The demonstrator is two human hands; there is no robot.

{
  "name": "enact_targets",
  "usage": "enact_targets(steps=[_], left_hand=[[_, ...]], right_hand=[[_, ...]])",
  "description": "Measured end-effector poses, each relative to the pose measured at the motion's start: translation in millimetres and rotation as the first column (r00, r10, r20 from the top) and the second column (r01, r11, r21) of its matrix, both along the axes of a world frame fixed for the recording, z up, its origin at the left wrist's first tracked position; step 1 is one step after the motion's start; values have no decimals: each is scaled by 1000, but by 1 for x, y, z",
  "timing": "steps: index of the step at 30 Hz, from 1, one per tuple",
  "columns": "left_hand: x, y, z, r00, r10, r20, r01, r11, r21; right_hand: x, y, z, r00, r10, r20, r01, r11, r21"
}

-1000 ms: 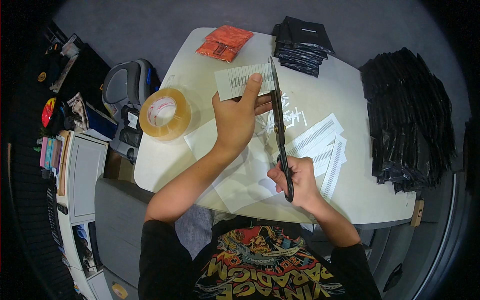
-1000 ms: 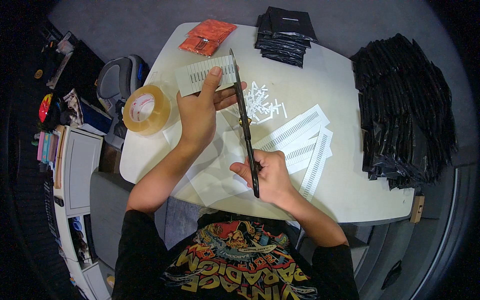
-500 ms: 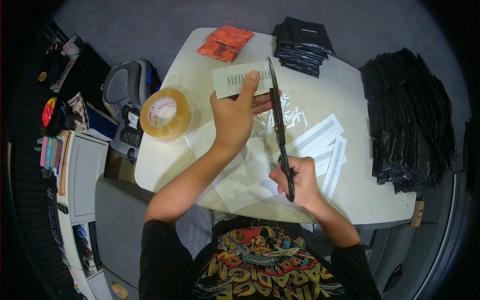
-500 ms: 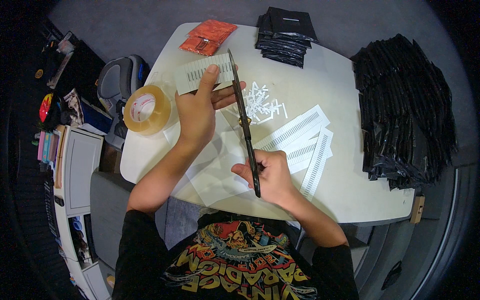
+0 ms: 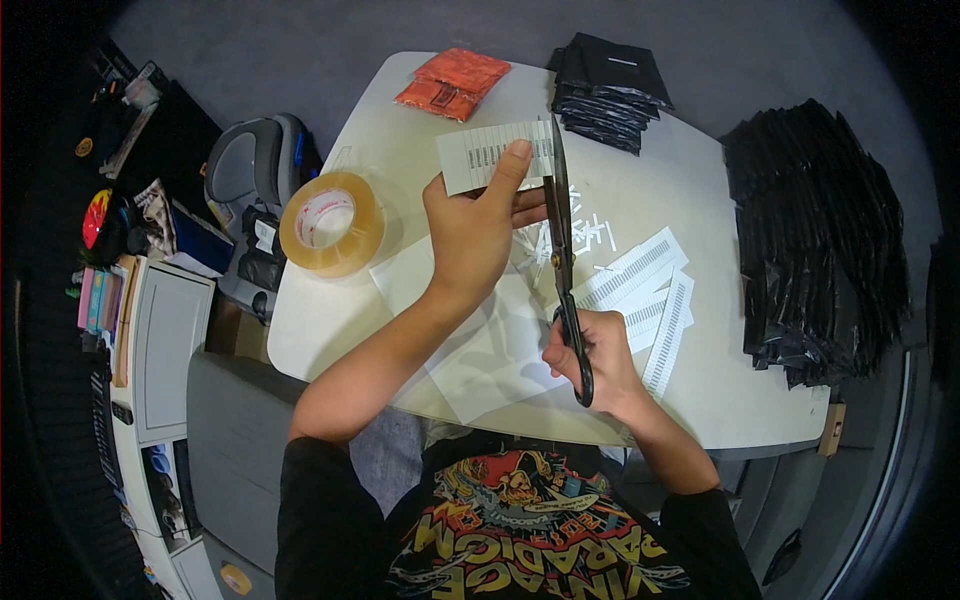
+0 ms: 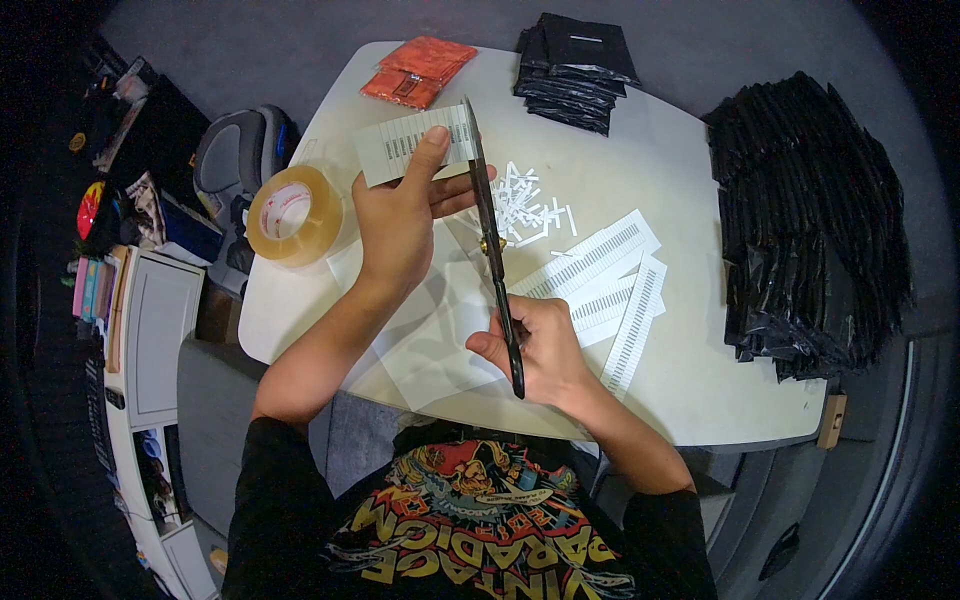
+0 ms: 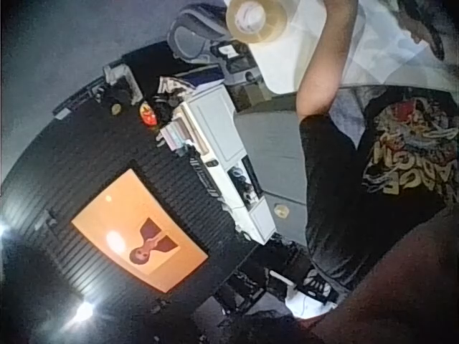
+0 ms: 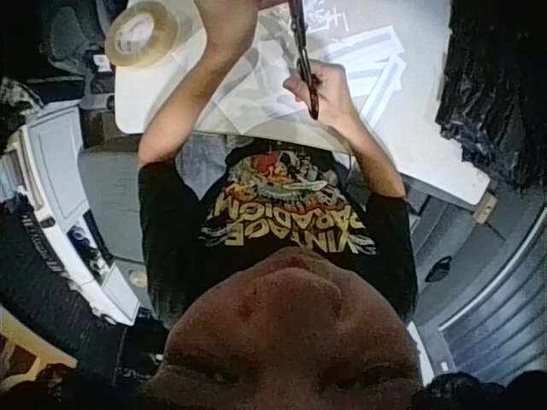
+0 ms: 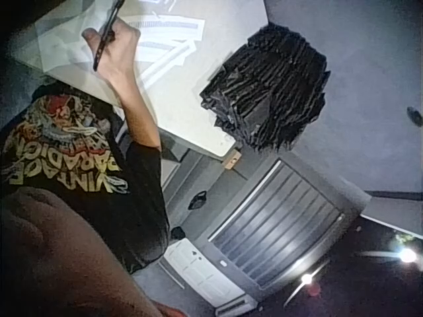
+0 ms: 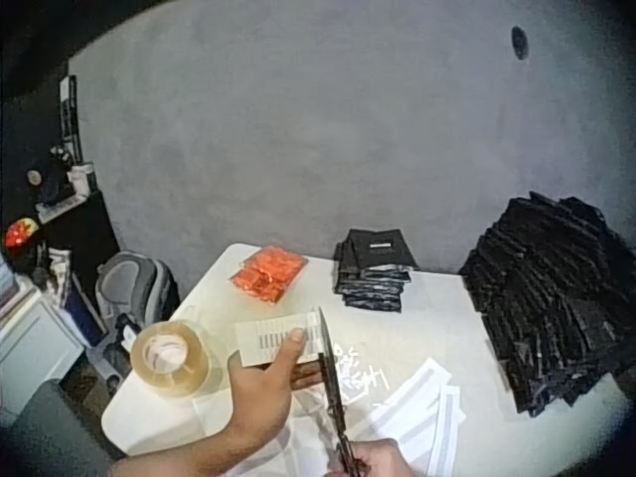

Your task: Cutting individual shipping or product labels from a larger sheet using scissors at a fulfillment workstation.

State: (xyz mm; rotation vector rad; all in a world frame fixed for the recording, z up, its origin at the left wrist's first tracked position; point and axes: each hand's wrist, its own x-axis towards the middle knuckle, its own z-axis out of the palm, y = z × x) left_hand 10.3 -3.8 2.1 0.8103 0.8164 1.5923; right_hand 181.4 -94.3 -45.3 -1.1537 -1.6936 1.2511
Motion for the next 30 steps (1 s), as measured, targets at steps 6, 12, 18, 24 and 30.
enact_targets(steps=[6, 12, 18, 24, 30], left_hand=[[1, -1, 3, 1000, 7, -17, -7, 1000, -18], [2, 1, 2, 1000, 8, -6, -8, 1000, -9], [1, -1, 2, 1000, 7, -21, -7, 1000, -17], [2, 0, 1, 1000, 4, -27, -4, 1000, -11], [2, 0, 1, 999, 11, -38, -11, 1000, -8]], right_hand=[[-1, 0, 4, 998, -21, 52, 21, 1000, 6], [2, 1, 6, 995, 26, 100, -23, 999, -36], [-4, -1, 6, 998, -47, 37, 49, 998, -44], [-5, -1, 4, 998, -56, 15, 56, 998, -38], [-6, -2, 6, 997, -63, 33, 65, 996, -68]])
